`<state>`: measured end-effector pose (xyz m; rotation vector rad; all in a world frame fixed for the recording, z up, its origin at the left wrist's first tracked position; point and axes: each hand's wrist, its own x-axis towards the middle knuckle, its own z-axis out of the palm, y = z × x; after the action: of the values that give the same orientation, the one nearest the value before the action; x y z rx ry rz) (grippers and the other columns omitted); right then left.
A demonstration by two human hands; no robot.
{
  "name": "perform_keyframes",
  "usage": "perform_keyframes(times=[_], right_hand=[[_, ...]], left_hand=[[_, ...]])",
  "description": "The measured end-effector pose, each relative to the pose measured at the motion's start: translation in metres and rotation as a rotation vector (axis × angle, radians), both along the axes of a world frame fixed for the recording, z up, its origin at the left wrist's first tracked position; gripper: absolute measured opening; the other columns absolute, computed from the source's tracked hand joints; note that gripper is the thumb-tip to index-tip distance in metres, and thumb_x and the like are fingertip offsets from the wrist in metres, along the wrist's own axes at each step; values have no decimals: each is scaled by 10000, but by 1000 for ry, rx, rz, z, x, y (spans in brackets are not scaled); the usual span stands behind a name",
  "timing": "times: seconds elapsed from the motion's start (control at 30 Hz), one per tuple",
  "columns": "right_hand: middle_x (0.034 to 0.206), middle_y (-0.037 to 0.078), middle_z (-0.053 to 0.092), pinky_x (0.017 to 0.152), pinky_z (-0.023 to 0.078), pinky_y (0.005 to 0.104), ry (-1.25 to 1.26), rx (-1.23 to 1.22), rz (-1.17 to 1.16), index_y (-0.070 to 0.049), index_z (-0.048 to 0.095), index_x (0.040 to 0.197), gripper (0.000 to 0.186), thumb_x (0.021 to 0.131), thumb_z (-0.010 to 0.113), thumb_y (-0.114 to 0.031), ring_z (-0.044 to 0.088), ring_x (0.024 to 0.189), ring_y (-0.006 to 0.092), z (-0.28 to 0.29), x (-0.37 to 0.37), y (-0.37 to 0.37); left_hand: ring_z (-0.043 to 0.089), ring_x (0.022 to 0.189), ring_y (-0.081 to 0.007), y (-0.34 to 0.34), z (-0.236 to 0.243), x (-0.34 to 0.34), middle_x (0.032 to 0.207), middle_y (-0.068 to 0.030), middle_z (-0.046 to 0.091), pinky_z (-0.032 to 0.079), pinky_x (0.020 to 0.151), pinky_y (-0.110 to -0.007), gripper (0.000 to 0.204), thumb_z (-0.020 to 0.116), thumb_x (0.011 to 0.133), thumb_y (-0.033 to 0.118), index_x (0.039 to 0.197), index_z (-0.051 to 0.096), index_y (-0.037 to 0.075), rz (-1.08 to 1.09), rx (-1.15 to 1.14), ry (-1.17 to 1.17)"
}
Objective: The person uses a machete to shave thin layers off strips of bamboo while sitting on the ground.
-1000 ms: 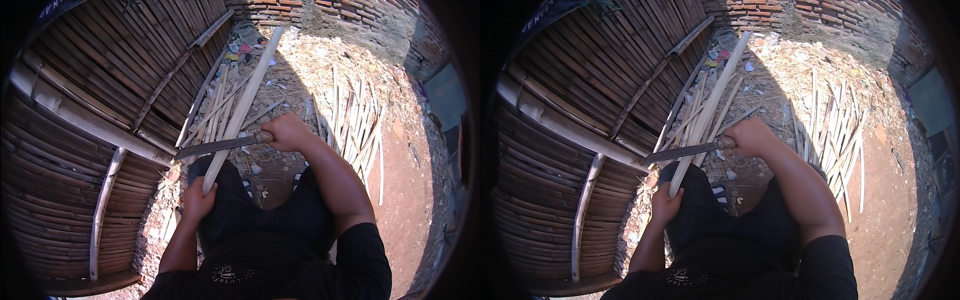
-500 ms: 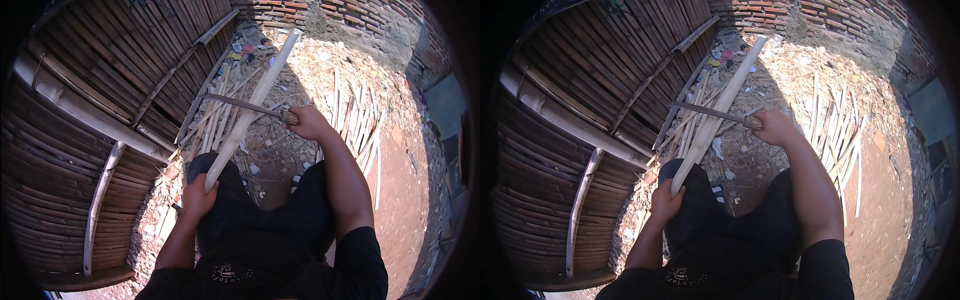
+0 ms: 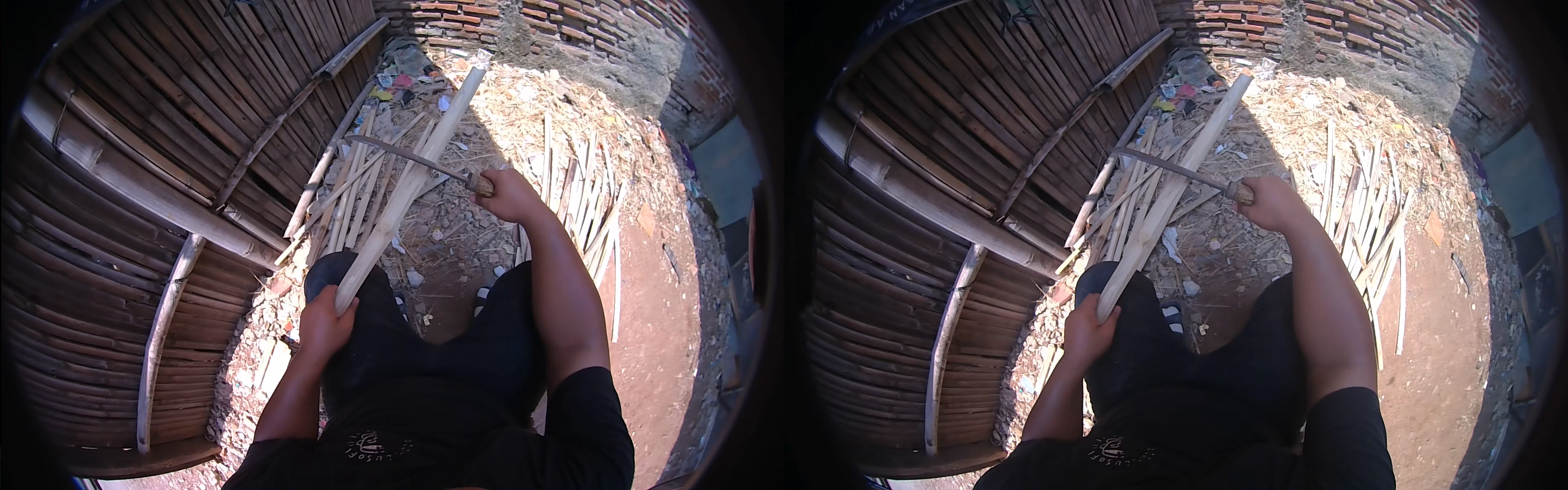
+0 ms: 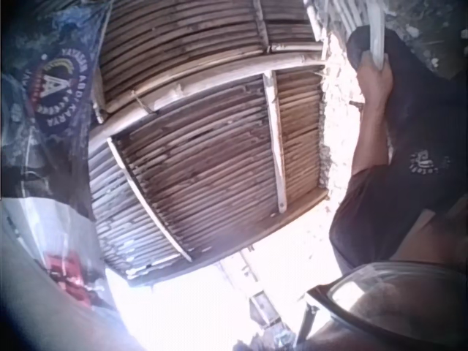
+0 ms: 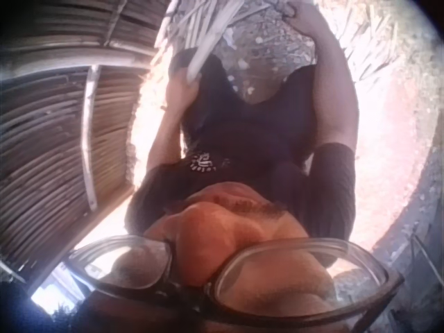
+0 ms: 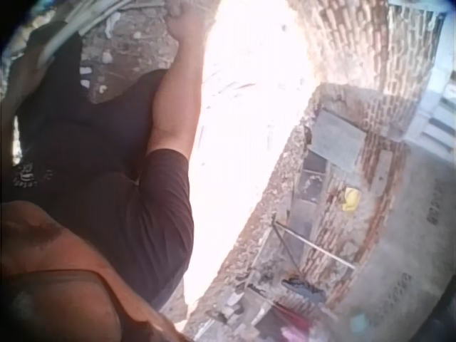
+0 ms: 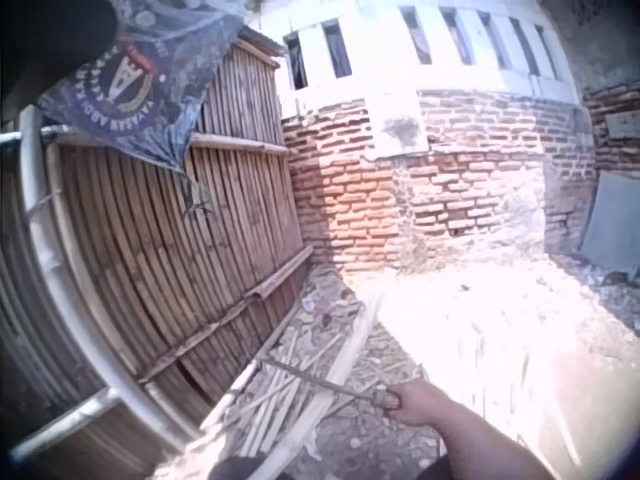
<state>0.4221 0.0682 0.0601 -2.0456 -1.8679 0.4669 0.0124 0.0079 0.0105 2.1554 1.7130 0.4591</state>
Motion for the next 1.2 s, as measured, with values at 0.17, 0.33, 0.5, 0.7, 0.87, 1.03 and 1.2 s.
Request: perform_keyframes(times=[0.17, 0.33, 0.5, 0.7, 0.87, 1.03, 1.2], right_hand=[[964, 212, 742, 878, 561, 508, -64, 66, 213, -96, 737, 1158, 444, 859, 808, -416, 712, 981, 416, -2, -21, -5], [944, 179, 738, 849, 563, 519, -200, 46, 438, -123, 738, 1117, 387, 849, 806, -395, 711, 970, 407, -2, -60, -4], [932, 198, 735, 830, 558, 517, -36, 110, 246, -89, 734, 1082, 379, 861, 799, -391, 710, 951, 410, -5, -27, 4], [920, 227, 725, 835, 550, 498, 69, 83, -99, -46, 725, 1080, 432, 880, 798, -422, 709, 940, 421, -2, 7, 1], [957, 200, 742, 869, 562, 520, -87, 145, 181, -109, 732, 1113, 391, 855, 792, -396, 709, 980, 418, -7, -24, -4], [909, 157, 736, 822, 571, 527, -202, 64, 429, -121, 725, 1058, 354, 815, 799, -368, 717, 948, 400, -7, -67, -4], [877, 172, 723, 795, 558, 533, -140, 130, 415, -101, 712, 1020, 358, 820, 808, -382, 708, 915, 412, -11, -49, -2]], left_hand=[[725, 878, -457, 0, 0, 2, 928, -263, 734, 571, 771, -517, 419, 754, 934, 350, 1163, 662, 12, 4, 7, -37], [719, 865, -471, -1, -3, -3, 921, -272, 730, 575, 759, -522, 404, 769, 925, 323, 1146, 666, 1, 42, 13, -36], [723, 875, -463, -2, -8, -7, 927, -268, 733, 577, 761, -516, 423, 771, 925, 341, 1163, 667, 7, 15, 51, -71], [740, 884, -411, 3, -2, -6, 940, -239, 744, 573, 784, -473, 422, 757, 946, 345, 1195, 669, 17, 7, -50, -60], [743, 849, -392, 6, 2, -8, 909, -226, 743, 571, 762, -460, 425, 764, 944, 352, 1183, 671, 13, -11, -104, -110], [742, 809, -413, 10, -4, -14, 864, -243, 731, 575, 734, -475, 449, 772, 932, 372, 1177, 672, 10, -12, -117, -117], [746, 844, -415, 7, -5, -13, 891, -248, 738, 577, 755, -475, 456, 763, 939, 382, 1183, 674, 7, -16, -63, -180]])
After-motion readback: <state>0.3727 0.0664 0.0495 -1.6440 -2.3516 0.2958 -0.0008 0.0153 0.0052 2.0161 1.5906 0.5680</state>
